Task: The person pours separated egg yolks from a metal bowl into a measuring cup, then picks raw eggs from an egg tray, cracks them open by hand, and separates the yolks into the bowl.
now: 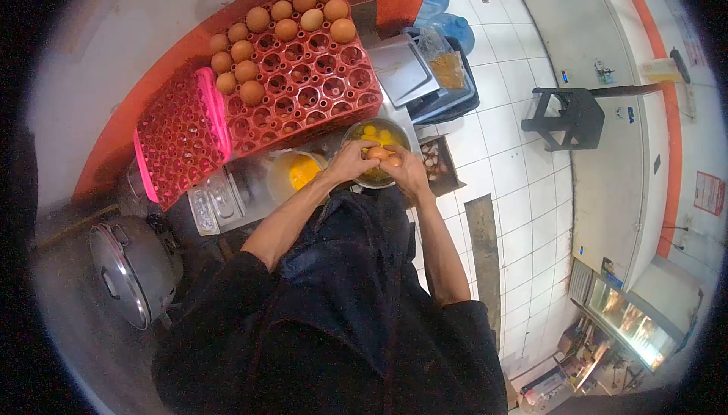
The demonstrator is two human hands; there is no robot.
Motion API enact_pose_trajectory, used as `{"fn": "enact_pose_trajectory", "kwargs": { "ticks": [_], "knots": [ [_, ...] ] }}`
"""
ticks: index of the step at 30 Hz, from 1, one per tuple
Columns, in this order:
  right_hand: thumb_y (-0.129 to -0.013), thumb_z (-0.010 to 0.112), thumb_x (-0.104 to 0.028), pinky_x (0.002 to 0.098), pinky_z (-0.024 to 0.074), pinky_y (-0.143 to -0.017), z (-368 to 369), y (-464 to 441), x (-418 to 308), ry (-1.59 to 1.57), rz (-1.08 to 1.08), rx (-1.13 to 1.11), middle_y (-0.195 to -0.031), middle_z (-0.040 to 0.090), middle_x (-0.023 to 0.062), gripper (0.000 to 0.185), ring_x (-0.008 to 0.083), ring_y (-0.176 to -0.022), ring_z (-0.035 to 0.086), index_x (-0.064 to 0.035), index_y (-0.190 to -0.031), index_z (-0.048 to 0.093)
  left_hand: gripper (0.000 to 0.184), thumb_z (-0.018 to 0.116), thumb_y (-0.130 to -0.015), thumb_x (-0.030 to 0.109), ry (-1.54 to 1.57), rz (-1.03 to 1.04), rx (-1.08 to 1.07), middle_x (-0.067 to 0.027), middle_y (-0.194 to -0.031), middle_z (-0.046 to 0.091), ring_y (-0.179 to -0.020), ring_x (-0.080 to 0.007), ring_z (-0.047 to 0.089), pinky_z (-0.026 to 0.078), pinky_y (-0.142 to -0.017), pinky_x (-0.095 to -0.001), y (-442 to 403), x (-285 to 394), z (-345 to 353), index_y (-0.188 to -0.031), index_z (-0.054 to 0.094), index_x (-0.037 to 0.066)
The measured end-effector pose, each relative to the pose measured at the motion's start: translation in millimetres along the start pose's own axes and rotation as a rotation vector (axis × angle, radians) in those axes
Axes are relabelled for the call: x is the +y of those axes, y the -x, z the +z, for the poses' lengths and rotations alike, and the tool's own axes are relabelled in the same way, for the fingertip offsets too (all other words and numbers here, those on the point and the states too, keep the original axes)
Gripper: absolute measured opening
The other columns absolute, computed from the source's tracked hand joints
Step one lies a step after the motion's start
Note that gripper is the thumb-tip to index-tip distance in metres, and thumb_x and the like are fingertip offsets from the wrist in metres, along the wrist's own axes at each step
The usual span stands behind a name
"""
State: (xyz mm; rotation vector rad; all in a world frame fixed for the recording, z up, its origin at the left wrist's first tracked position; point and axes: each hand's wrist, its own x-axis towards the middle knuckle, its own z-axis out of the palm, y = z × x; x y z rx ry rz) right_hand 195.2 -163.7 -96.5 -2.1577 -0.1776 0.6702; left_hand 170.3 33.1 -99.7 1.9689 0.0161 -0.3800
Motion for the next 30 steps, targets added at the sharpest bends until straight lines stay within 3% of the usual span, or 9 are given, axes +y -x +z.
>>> {"fn": "enact_pose_trajectory", "kwargs": {
  "ticks": [15, 17, 20, 22, 23, 25, 26, 28, 30],
  "knots": [
    [-0.077, 0.072, -0.040, 0.0388, 0.0526, -0.082, -2.5, 0.3, -5.5, -0.082, 0.017, -0.003, -0.097, 0.071, 0.0224, 0.052, 0.0335, -0.091, 0.070, -0.0033, -0.115, 0.069, 0.052, 0.072, -0.078, 0.027, -0.007, -0.003, 0.026, -0.0168, -0.092, 0.072, -0.079, -0.0221, 0.069, 0.055, -0.075, -0.0350, -0.8, -1.8, 1.8, -0.121, 0.066, -0.002],
    [-0.079, 0.072, -0.041, 0.0388, 0.0525, -0.083, -0.7, 1.3, -4.1, -0.091, 0.026, 0.005, -0.097, 0.070, 0.0229, 0.053, 0.0339, -0.092, 0.069, -0.0017, -0.115, 0.068, 0.052, 0.075, -0.078, 0.025, 0.090, -0.128, 0.023, -0.0134, -0.087, 0.072, -0.075, -0.0188, 0.067, 0.054, -0.072, -0.0327, 1.3, 4.5, -2.5, -0.122, 0.066, 0.000],
    [-0.089, 0.065, -0.038, 0.0393, 0.0498, -0.089, 3.0, 0.0, -2.6, -0.234, 0.070, 0.097, -0.106, 0.067, 0.0252, 0.050, 0.0359, -0.100, 0.066, 0.0031, -0.117, 0.064, 0.051, 0.077, -0.077, 0.022, 0.082, -0.114, 0.058, -0.0109, -0.085, 0.071, -0.072, -0.0165, 0.066, 0.053, -0.069, -0.0309, 0.0, -2.7, -0.6, -0.121, 0.067, 0.001],
    [-0.101, 0.054, -0.028, 0.0381, 0.0469, -0.090, 3.4, 0.8, -12.8, -0.146, -0.209, 0.371, -0.110, 0.062, 0.0213, 0.039, 0.0293, -0.100, 0.060, 0.0032, -0.123, 0.057, 0.050, 0.077, -0.076, 0.021, 0.106, -0.102, 0.077, -0.0107, -0.085, 0.070, -0.071, -0.0162, 0.065, 0.053, -0.069, -0.0310, 0.5, -3.3, 2.3, -0.120, 0.067, 0.001],
    [-0.101, 0.054, -0.028, 0.0381, 0.0469, -0.090, 4.3, 2.1, -17.8, -0.146, -0.205, 0.373, -0.110, 0.062, 0.0213, 0.039, 0.0293, -0.100, 0.060, 0.0032, -0.123, 0.057, 0.049, 0.078, -0.075, 0.020, 0.129, -0.084, 0.089, -0.0104, -0.085, 0.070, -0.070, -0.0159, 0.065, 0.053, -0.069, -0.0310, 0.2, -2.7, 5.1, -0.119, 0.068, 0.002],
    [-0.103, 0.044, -0.022, 0.0454, 0.0432, -0.094, 1.2, 6.8, -52.8, -0.070, -0.329, 0.617, -0.116, 0.055, 0.0255, 0.035, 0.0420, -0.110, 0.054, 0.0041, -0.125, 0.053, 0.048, 0.078, -0.075, 0.020, 0.110, -0.064, 0.101, -0.0105, -0.086, 0.070, -0.071, -0.0155, 0.065, 0.053, -0.069, -0.0311, -0.9, 1.2, 7.1, -0.118, 0.068, 0.002],
    [-0.103, 0.044, -0.022, 0.0454, 0.0432, -0.094, 2.2, 7.5, -52.9, -0.069, -0.328, 0.621, -0.116, 0.055, 0.0255, 0.035, 0.0420, -0.110, 0.054, 0.0041, -0.125, 0.053, 0.047, 0.077, -0.075, 0.020, 0.089, -0.045, 0.117, -0.0105, -0.087, 0.070, -0.072, -0.0150, 0.066, 0.053, -0.068, -0.0312, -1.6, 3.6, 7.4, -0.118, 0.068, 0.002],
    [-0.102, 0.047, -0.019, 0.0473, 0.0432, -0.093, 7.8, 6.2, -44.5, 0.179, -0.333, 0.327, -0.113, 0.053, 0.0257, 0.034, 0.0432, -0.107, 0.053, 0.0036, -0.127, 0.051, 0.046, 0.077, -0.076, 0.020, 0.080, -0.056, 0.100, -0.0108, -0.086, 0.070, -0.072, -0.0149, 0.066, 0.053, -0.068, -0.0312, -7.1, -2.2, 14.1, -0.117, 0.068, 0.002],
    [-0.100, 0.050, -0.016, 0.0477, 0.0429, -0.094, 18.7, 3.6, -41.8, 0.157, -0.315, 0.353, -0.114, 0.052, 0.0268, 0.034, 0.0434, -0.108, 0.052, 0.0033, -0.129, 0.049, 0.046, 0.077, -0.076, 0.020, 0.069, -0.073, 0.086, -0.0112, -0.086, 0.071, -0.073, -0.0148, 0.066, 0.053, -0.068, -0.0312, -5.7, -3.3, 14.8, -0.117, 0.068, 0.001]
  ]
}}
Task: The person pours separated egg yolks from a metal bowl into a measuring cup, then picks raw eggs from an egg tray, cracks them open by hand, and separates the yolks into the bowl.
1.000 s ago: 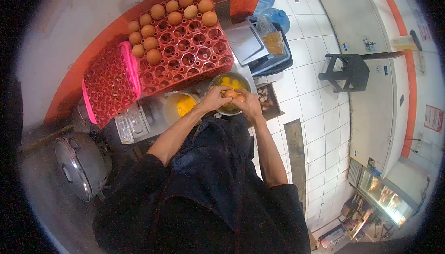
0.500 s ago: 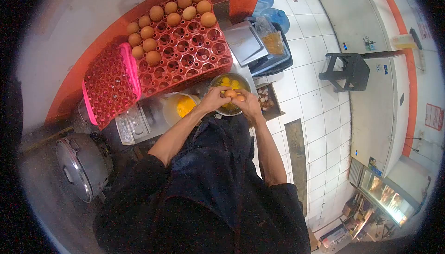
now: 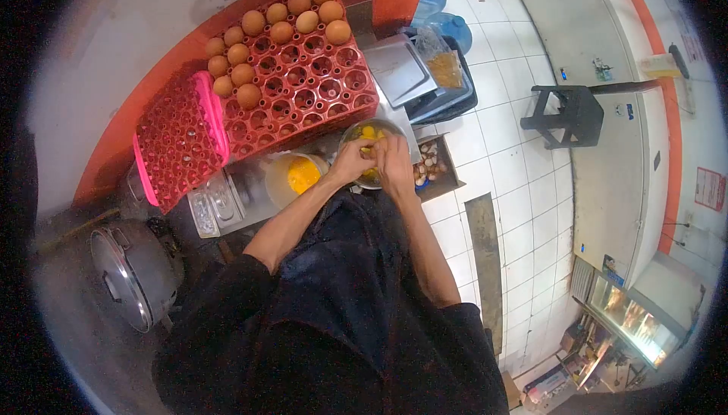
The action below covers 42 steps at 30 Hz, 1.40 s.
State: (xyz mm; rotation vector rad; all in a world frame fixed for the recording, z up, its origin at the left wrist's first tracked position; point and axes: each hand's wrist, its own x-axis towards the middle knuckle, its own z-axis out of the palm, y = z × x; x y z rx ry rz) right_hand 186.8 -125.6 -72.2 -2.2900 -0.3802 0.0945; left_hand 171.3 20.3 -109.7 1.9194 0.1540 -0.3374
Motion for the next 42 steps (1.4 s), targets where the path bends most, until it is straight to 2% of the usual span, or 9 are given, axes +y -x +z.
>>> {"fn": "enact_pose_trajectory", "kwargs": {
  "ticks": [6, 9, 16, 18, 19, 21, 24, 28, 42],
  "knots": [
    [-0.100, 0.050, -0.016, 0.0465, 0.0419, -0.098, -9.4, -1.0, -7.2, -0.173, 0.068, 0.126, -0.118, 0.052, 0.0268, 0.035, 0.0441, -0.113, 0.051, 0.0028, -0.129, 0.049, 0.046, 0.076, -0.078, 0.022, 0.062, -0.043, 0.051, -0.0102, -0.078, 0.070, -0.069, -0.0149, 0.066, 0.052, -0.067, -0.0313, 8.2, 9.1, -13.8, -0.118, 0.068, 0.002],
    [-0.101, 0.050, -0.019, 0.0448, 0.0416, -0.099, 4.0, 6.2, 13.5, -0.044, -0.086, -0.033, -0.120, 0.051, 0.0267, 0.036, 0.0437, -0.115, 0.050, 0.0030, -0.129, 0.050, 0.046, 0.077, -0.078, 0.024, 0.037, -0.005, 0.064, -0.0097, -0.079, 0.071, -0.068, -0.0148, 0.066, 0.052, -0.066, -0.0313, 4.4, 4.0, -10.3, -0.118, 0.068, 0.002],
    [-0.103, 0.048, -0.029, 0.0398, 0.0435, -0.097, -2.6, -1.5, 40.8, -0.541, 0.293, -0.033, -0.119, 0.059, 0.0225, 0.039, 0.0348, -0.111, 0.057, 0.0018, -0.125, 0.053, 0.048, 0.077, -0.079, 0.025, 0.091, -0.033, 0.048, -0.0080, -0.084, 0.071, -0.069, -0.0127, 0.065, 0.052, -0.067, -0.0298, 3.6, -10.5, -12.9, -0.120, 0.068, 0.003],
    [-0.098, 0.056, -0.035, 0.0393, 0.0454, -0.096, -18.2, -5.6, 39.2, -0.432, 0.385, -0.321, -0.117, 0.063, 0.0225, 0.046, 0.0354, -0.110, 0.061, 0.0000, -0.129, 0.054, 0.048, 0.077, -0.079, 0.026, 0.106, -0.028, 0.030, -0.0077, -0.084, 0.071, -0.069, -0.0122, 0.064, 0.051, -0.066, -0.0294, 1.4, -7.8, -13.8, -0.120, 0.068, 0.003],
    [-0.098, 0.056, -0.035, 0.0393, 0.0454, -0.096, -26.3, -7.9, 32.6, -0.433, 0.385, -0.321, -0.117, 0.063, 0.0225, 0.046, 0.0354, -0.110, 0.061, 0.0000, -0.129, 0.054, 0.049, 0.077, -0.079, 0.026, 0.078, -0.048, 0.009, -0.0077, -0.083, 0.070, -0.069, -0.0121, 0.064, 0.051, -0.066, -0.0294, 1.3, -3.1, -15.7, -0.120, 0.068, 0.003],
    [-0.092, 0.063, -0.040, 0.0397, 0.0470, -0.095, -38.3, -10.9, 24.6, -0.186, 0.116, -0.400, -0.121, 0.063, 0.0237, 0.056, 0.0354, -0.112, 0.062, -0.0053, -0.136, 0.054, 0.049, 0.077, -0.079, 0.026, 0.051, -0.068, -0.011, -0.0077, -0.081, 0.070, -0.069, -0.0121, 0.063, 0.051, -0.066, -0.0294, 0.5, 3.6, -19.1, -0.120, 0.068, 0.003],
    [-0.089, 0.066, -0.042, 0.0408, 0.0490, -0.093, -36.9, -14.0, 32.1, -0.143, 0.214, -0.504, -0.118, 0.065, 0.0236, 0.061, 0.0369, -0.109, 0.064, -0.0099, -0.140, 0.053, 0.048, 0.077, -0.078, 0.025, 0.057, -0.059, -0.045, -0.0077, -0.078, 0.069, -0.068, -0.0121, 0.063, 0.051, -0.066, -0.0298, -1.0, 11.0, -25.7, -0.120, 0.068, 0.003],
    [-0.087, 0.067, -0.043, 0.0417, 0.0508, -0.089, -32.6, -15.3, 35.3, -0.151, 0.339, -0.532, -0.113, 0.067, 0.0242, 0.059, 0.0375, -0.104, 0.066, -0.0114, -0.136, 0.057, 0.048, 0.075, -0.078, 0.022, 0.056, -0.087, -0.104, -0.0077, -0.077, 0.069, -0.068, -0.0120, 0.063, 0.051, -0.066, -0.0304, -0.4, 18.3, -30.6, -0.121, 0.067, 0.002],
    [-0.075, 0.072, -0.045, 0.0464, 0.0517, -0.084, -11.3, -12.9, 53.9, -0.115, 0.275, -0.463, -0.098, 0.069, 0.0261, 0.059, 0.0421, -0.095, 0.067, -0.0109, -0.122, 0.065, 0.051, 0.075, -0.075, 0.016, -0.008, 0.002, -0.069, -0.0129, -0.090, 0.072, -0.076, -0.0174, 0.069, 0.055, -0.073, -0.0307, -3.3, 0.3, -20.0, -0.122, 0.066, -0.001]
  ]
}}
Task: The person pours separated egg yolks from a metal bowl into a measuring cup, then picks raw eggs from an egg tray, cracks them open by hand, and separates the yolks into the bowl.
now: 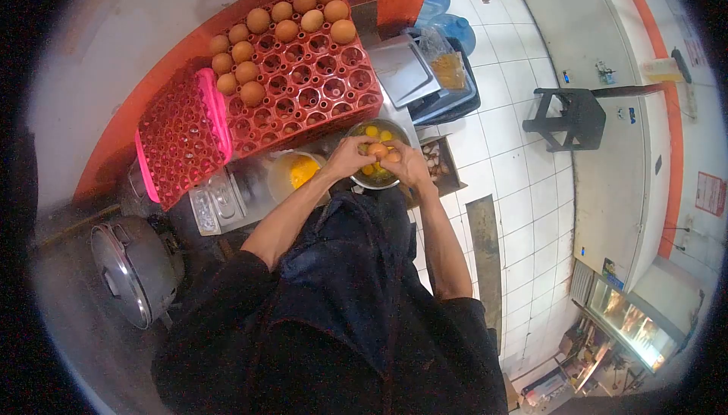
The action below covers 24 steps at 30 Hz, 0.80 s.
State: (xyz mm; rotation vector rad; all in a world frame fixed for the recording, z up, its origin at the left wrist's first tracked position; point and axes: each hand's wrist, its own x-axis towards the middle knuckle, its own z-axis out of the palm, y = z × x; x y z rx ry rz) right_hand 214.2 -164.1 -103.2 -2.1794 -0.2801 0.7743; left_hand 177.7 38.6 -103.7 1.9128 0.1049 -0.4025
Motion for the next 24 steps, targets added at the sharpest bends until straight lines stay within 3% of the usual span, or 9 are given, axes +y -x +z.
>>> {"fn": "enact_pose_trajectory", "kwargs": {
  "ticks": [9, 14, 24],
  "knots": [
    [-0.074, 0.073, -0.047, 0.0470, 0.0515, -0.083, -1.2, 2.5, -6.8, 0.055, -0.010, 0.031, -0.098, 0.070, 0.0239, 0.058, 0.0410, -0.094, 0.067, -0.0147, -0.121, 0.065, 0.049, 0.076, -0.075, 0.014, 0.003, -0.011, -0.035, -0.0086, -0.088, 0.072, -0.072, -0.0129, 0.065, 0.054, -0.070, -0.0298, -1.7, -3.5, -3.3, -0.121, 0.067, -0.001],
    [-0.074, 0.073, -0.047, 0.0466, 0.0515, -0.083, -2.0, 3.7, -6.0, 0.059, -0.005, 0.038, -0.097, 0.070, 0.0236, 0.058, 0.0407, -0.094, 0.067, -0.0139, -0.121, 0.065, 0.048, 0.076, -0.074, 0.014, 0.053, -0.012, -0.027, -0.0073, -0.080, 0.070, -0.068, -0.0115, 0.063, 0.052, -0.067, -0.0290, -0.5, 1.7, -4.3, -0.119, 0.068, 0.001],
    [-0.073, 0.072, -0.046, 0.0451, 0.0518, -0.082, -5.8, 6.2, -11.7, -0.019, -0.025, 0.022, -0.096, 0.070, 0.0221, 0.058, 0.0392, -0.093, 0.068, -0.0120, -0.120, 0.065, 0.042, 0.077, -0.075, 0.014, 0.112, 0.017, -0.050, -0.0058, -0.082, 0.070, -0.068, -0.0096, 0.063, 0.051, -0.065, -0.0283, -2.7, -1.8, -6.5, -0.115, 0.071, 0.003]
  ]
}}
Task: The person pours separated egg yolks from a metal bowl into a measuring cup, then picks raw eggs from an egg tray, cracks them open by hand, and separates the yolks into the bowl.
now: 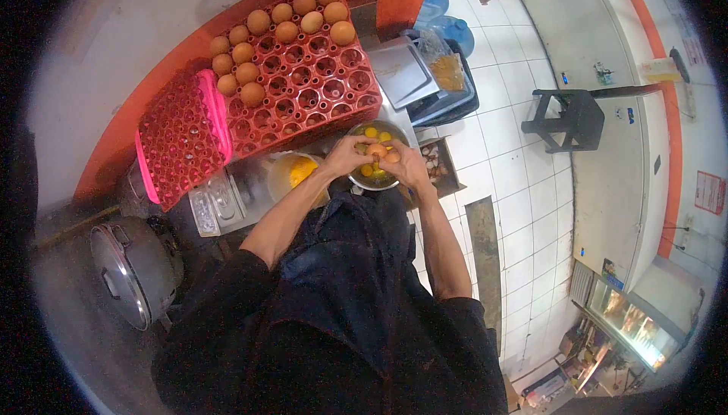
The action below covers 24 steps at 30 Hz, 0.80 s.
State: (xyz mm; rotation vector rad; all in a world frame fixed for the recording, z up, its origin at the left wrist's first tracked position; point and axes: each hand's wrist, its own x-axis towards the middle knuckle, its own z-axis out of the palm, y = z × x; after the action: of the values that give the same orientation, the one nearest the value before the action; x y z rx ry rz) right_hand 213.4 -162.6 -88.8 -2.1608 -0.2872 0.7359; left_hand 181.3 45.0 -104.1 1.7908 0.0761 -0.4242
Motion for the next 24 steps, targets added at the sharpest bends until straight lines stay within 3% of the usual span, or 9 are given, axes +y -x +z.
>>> {"fn": "enact_pose_trajectory", "kwargs": {
  "ticks": [13, 16, 19, 21, 23, 24],
  "knots": [
    [-0.073, 0.074, -0.038, 0.0425, 0.0516, -0.082, 1.7, 1.3, 12.1, -0.057, -0.033, 0.006, -0.097, 0.070, 0.0217, 0.057, 0.0375, -0.093, 0.068, -0.0091, -0.121, 0.063, 0.045, 0.075, -0.076, 0.014, 0.027, -0.033, 0.008, -0.0075, -0.096, 0.072, -0.081, -0.0108, 0.064, 0.053, -0.075, -0.0281, -3.1, -17.6, 2.5, -0.118, 0.070, 0.001],
    [-0.073, 0.073, -0.036, 0.0421, 0.0520, -0.083, 0.3, 2.1, 12.9, -0.214, 0.049, -0.046, -0.099, 0.070, 0.0205, 0.056, 0.0380, -0.094, 0.067, -0.0089, -0.121, 0.063, 0.046, 0.074, -0.075, 0.014, 0.052, -0.069, -0.008, -0.0090, -0.099, 0.072, -0.084, -0.0133, 0.065, 0.052, -0.078, -0.0296, -4.4, -19.3, 0.7, -0.119, 0.069, 0.002],
    [-0.075, 0.072, -0.032, 0.0432, 0.0522, -0.084, -0.1, 5.5, 6.7, 0.009, -0.012, 0.019, -0.101, 0.070, 0.0169, 0.053, 0.0385, -0.095, 0.066, -0.0097, -0.123, 0.062, 0.047, 0.072, -0.075, 0.013, -0.067, -0.016, -0.032, -0.0129, -0.100, 0.072, -0.085, -0.0198, 0.068, 0.053, -0.079, -0.0321, -3.0, -12.4, -0.5, -0.120, 0.068, 0.002],
    [-0.077, 0.071, -0.025, 0.0444, 0.0523, -0.080, 1.0, 10.6, 0.6, 0.281, -0.225, 0.130, -0.097, 0.067, 0.0114, 0.046, 0.0356, -0.092, 0.065, -0.0133, -0.121, 0.063, 0.048, 0.071, -0.074, 0.012, -0.182, 0.021, -0.040, -0.0156, -0.101, 0.072, -0.086, -0.0238, 0.069, 0.053, -0.079, -0.0335, -1.7, -5.6, -3.4, -0.121, 0.067, 0.002],
    [-0.077, 0.071, -0.022, 0.0443, 0.0515, -0.078, 0.9, 11.2, -6.2, 0.385, -0.292, 0.152, -0.095, 0.064, 0.0095, 0.044, 0.0329, -0.091, 0.065, -0.0153, -0.120, 0.063, 0.048, 0.069, -0.074, 0.010, -0.284, 0.113, -0.099, -0.0210, -0.102, 0.071, -0.090, -0.0316, 0.069, 0.054, -0.080, -0.0371, -5.7, -0.1, -5.3, -0.121, 0.066, 0.001],
    [-0.077, 0.070, -0.019, 0.0442, 0.0508, -0.076, 1.8, 10.8, -7.1, 0.491, -0.359, 0.176, -0.093, 0.061, 0.0076, 0.042, 0.0303, -0.090, 0.064, -0.0173, -0.118, 0.064, 0.048, 0.069, -0.074, 0.010, -0.285, 0.114, -0.099, -0.0210, -0.102, 0.071, -0.090, -0.0316, 0.069, 0.054, -0.080, -0.0371, -6.0, 1.3, -5.3, -0.121, 0.066, 0.001]
  ]
}}
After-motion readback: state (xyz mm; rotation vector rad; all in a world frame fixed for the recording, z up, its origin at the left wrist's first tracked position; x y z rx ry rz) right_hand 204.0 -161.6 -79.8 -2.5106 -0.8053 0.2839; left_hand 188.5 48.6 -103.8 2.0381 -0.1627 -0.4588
